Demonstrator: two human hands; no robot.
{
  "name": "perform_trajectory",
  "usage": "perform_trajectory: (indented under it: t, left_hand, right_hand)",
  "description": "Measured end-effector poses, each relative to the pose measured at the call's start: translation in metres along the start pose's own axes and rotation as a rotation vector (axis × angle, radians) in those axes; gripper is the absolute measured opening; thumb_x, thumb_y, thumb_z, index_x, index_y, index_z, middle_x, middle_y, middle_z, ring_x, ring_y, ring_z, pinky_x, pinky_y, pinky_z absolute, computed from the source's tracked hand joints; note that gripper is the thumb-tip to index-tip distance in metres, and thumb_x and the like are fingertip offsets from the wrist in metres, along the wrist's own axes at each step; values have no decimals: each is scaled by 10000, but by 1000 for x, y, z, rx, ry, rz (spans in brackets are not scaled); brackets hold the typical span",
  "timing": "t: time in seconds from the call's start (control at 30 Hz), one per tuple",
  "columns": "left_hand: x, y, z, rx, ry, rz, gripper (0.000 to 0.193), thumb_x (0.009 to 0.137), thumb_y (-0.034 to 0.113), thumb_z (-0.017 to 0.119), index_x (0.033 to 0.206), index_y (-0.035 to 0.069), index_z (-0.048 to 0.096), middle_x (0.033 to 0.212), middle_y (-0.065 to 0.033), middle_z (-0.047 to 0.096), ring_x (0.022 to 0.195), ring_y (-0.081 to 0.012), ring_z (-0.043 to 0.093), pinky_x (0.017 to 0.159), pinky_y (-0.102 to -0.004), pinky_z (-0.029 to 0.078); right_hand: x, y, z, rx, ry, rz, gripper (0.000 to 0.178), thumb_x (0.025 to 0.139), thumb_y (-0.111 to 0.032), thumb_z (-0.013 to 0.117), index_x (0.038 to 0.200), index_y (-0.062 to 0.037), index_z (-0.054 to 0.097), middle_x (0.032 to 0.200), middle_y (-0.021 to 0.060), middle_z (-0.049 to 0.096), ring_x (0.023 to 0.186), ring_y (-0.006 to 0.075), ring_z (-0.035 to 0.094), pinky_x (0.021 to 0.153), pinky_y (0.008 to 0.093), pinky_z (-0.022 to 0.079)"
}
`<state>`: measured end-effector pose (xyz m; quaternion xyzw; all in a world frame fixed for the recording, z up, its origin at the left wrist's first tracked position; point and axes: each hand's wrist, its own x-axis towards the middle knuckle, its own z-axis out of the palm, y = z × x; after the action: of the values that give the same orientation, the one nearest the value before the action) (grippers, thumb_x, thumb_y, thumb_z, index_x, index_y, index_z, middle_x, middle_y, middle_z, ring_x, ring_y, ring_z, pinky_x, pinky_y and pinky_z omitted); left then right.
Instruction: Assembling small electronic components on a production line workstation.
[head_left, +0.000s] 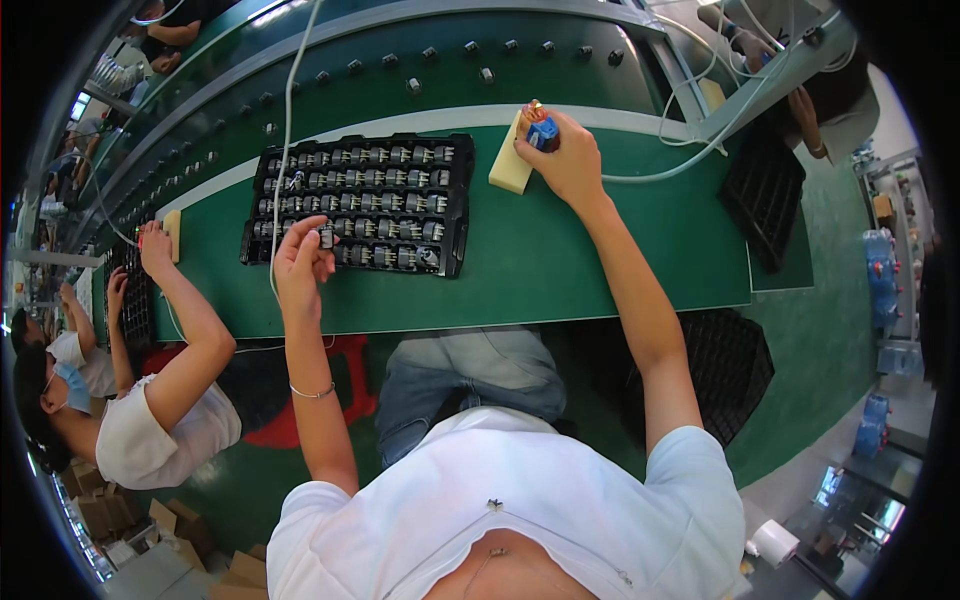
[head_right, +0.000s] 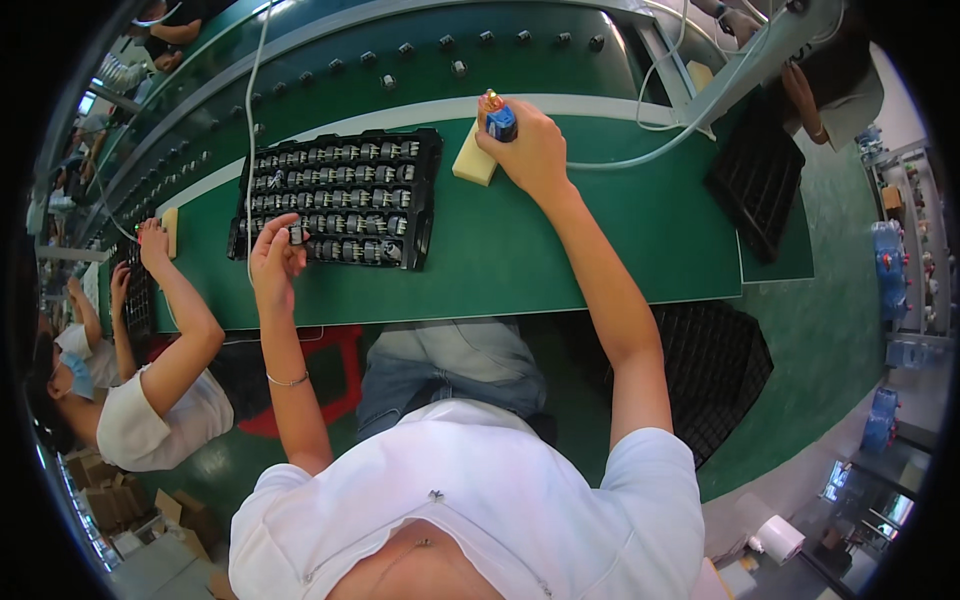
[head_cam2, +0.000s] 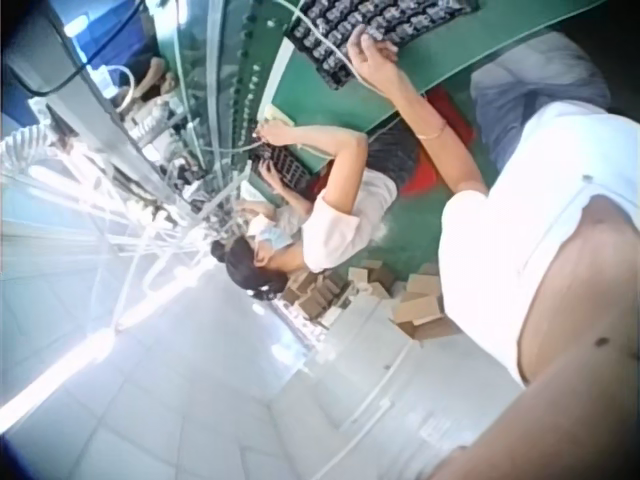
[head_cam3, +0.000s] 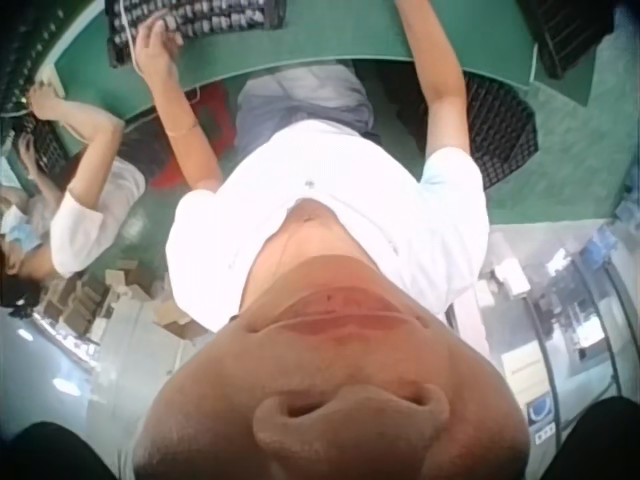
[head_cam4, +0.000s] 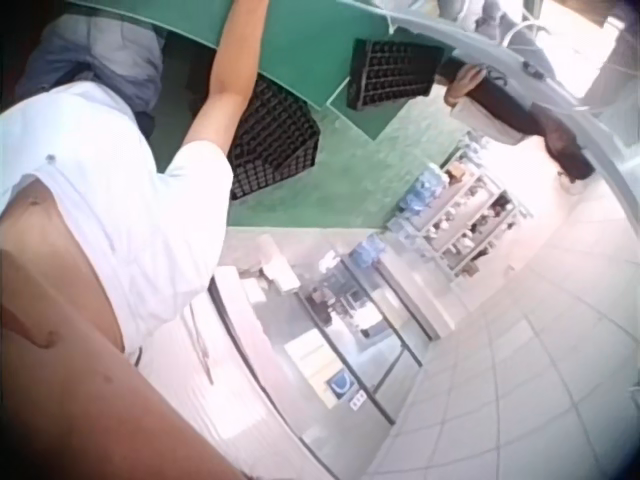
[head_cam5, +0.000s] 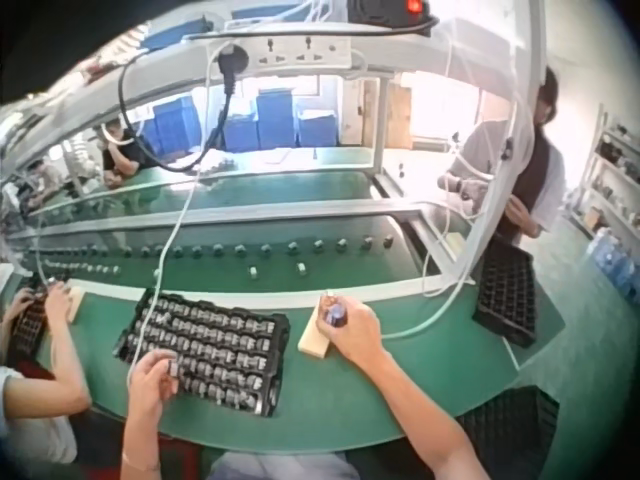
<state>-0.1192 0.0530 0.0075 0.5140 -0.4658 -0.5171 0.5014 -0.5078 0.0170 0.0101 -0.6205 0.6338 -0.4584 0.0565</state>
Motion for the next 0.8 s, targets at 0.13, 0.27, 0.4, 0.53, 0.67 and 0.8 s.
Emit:
perform_trajectory:
  t: [0.13,0.27,0.4,0.53,0.67,0.8]
  left_hand:
    - [-1,-2,7,-193,-65,-64,244,1007,259,547,1121,46,587,752,-22,564,590,-90,510,514,-205,364]
    - [-3,6,22,-334,-175,-40,202,990,212,556,1131,69,534,714,-7,494,583,-104,485,502,-223,335]
    - [-8,16,35,-352,-194,-80,200,953,150,561,1138,83,523,770,-37,566,601,-114,525,494,-226,353]
    - [-5,24,64,-263,-329,-48,206,939,140,585,1127,76,531,869,-99,664,615,-110,560,509,-221,402]
    - [-3,38,97,-35,-285,102,162,926,92,619,1060,36,548,945,-157,730,596,-87,571,505,-196,398]
    - [-1,45,110,48,-227,166,152,909,61,643,1026,48,546,942,-111,740,646,-71,628,488,-166,374]
  right_hand:
    - [50,32,18,-24,16,54,358,733,-329,761,924,-45,660,723,124,654,644,289,637,649,371,517]
    - [100,62,31,-266,55,112,374,730,-394,721,915,-74,669,810,179,697,774,383,682,696,457,545]
    - [114,83,42,-362,11,126,431,730,-449,711,953,-80,690,831,200,701,807,391,683,718,470,541]
    - [112,85,21,-247,50,89,414,746,-437,741,882,-48,705,784,184,700,748,364,690,688,436,540]
    - [69,27,21,489,-106,195,310,757,-320,824,876,-55,714,749,33,676,640,105,631,578,285,509]
    - [1,-79,13,1010,-385,339,433,790,-204,803,1152,-53,621,938,21,661,753,91,631,598,231,514]
